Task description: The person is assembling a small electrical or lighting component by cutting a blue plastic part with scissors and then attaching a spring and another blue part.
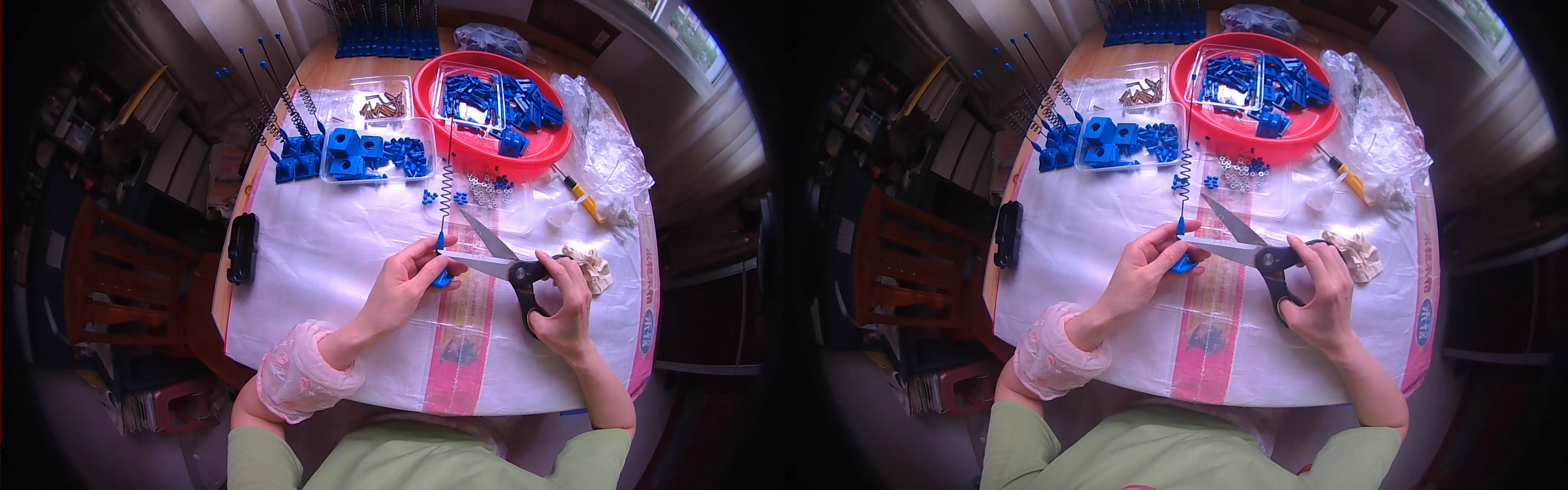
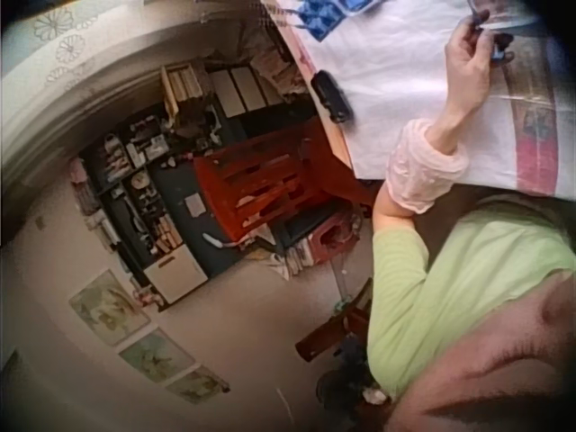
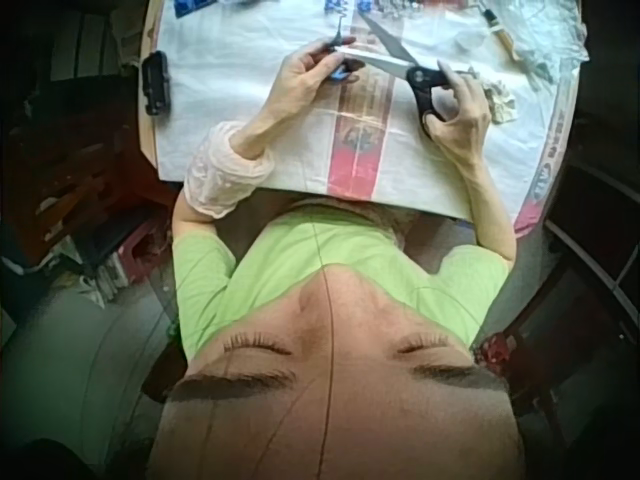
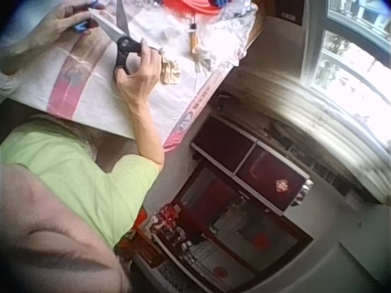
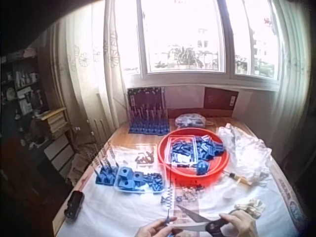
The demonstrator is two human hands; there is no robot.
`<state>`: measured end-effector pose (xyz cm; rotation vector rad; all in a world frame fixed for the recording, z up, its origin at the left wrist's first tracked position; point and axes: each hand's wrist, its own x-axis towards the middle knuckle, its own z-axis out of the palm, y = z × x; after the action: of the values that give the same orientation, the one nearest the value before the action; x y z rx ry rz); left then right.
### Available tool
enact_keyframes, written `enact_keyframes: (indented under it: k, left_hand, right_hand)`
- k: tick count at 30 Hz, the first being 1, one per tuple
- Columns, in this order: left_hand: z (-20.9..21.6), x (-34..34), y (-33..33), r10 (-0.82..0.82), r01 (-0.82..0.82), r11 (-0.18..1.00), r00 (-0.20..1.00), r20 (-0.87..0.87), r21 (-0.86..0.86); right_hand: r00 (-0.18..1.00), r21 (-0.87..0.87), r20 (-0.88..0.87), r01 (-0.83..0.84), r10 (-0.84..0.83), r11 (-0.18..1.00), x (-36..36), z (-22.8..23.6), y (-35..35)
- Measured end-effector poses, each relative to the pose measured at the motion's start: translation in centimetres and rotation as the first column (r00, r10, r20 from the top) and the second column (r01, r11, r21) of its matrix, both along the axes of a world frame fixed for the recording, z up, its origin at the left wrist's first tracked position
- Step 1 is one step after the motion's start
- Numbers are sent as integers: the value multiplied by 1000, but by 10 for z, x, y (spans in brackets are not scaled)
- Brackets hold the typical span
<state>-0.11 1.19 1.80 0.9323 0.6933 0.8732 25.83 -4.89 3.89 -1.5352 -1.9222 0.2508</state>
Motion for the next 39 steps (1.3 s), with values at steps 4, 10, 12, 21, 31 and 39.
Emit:
enact_keyframes:
  k: [4,10,12,21,31,39]
  left_hand:
    - [3,-2,1,-21,20,1000,1000,-23,-16]
    - [-1,-2,2,0,0,1000,1000,-11,-28]
    - [0,-3,3,-6,6,999,1000,1,-46]
    - [0,-2,3,-10,10,999,1000,16,-39]
    - [-2,-3,1,-54,52,997,998,-34,-59]
    - [3,-5,1,-76,67,991,994,-78,-115]
  right_hand:
    - [1000,-4,-1,3,-3,1000,-1,0,1]
    - [1000,-7,22,7,-7,1000,-3,2,0]
    - [999,-3,34,6,-6,1000,-3,2,0]
    - [998,28,65,4,-6,1000,-4,-1,1]
    - [981,54,190,15,-25,998,-8,4,-1]
    - [984,50,177,28,-37,998,-6,1,-2]
